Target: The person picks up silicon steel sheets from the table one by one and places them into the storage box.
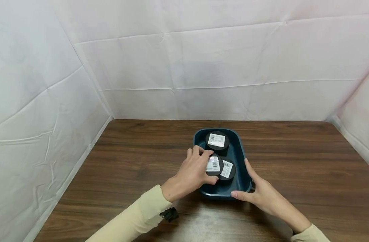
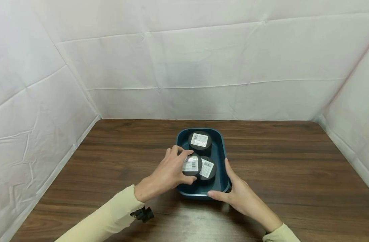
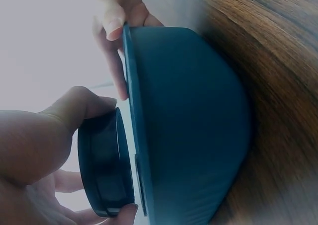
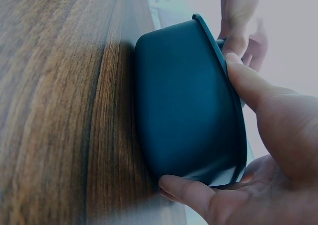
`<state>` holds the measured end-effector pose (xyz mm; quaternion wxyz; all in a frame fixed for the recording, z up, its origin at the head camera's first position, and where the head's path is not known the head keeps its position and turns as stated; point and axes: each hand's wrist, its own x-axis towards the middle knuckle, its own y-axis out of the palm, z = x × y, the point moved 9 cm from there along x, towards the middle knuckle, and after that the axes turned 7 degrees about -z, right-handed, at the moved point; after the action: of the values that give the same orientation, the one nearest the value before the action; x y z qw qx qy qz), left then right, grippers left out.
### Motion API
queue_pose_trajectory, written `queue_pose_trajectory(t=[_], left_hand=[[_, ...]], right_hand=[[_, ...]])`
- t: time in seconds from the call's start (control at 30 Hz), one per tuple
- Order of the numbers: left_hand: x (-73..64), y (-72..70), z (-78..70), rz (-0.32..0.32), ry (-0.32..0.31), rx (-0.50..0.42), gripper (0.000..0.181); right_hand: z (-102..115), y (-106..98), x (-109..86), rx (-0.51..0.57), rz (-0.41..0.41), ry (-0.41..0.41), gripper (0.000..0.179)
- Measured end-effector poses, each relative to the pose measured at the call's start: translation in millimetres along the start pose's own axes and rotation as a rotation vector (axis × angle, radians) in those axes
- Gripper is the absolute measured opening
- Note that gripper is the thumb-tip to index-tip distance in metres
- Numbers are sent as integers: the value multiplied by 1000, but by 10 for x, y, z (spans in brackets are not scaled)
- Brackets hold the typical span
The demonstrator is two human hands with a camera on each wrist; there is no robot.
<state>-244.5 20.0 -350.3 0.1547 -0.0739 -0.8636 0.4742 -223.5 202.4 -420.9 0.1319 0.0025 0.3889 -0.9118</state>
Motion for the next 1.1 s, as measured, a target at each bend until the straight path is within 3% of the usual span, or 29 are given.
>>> queue_pose_trajectory(t=[1.1], left_hand=[[126,241,-136,92,11,15,81]], right_hand=[[19,22,-24,32,19,12,114]])
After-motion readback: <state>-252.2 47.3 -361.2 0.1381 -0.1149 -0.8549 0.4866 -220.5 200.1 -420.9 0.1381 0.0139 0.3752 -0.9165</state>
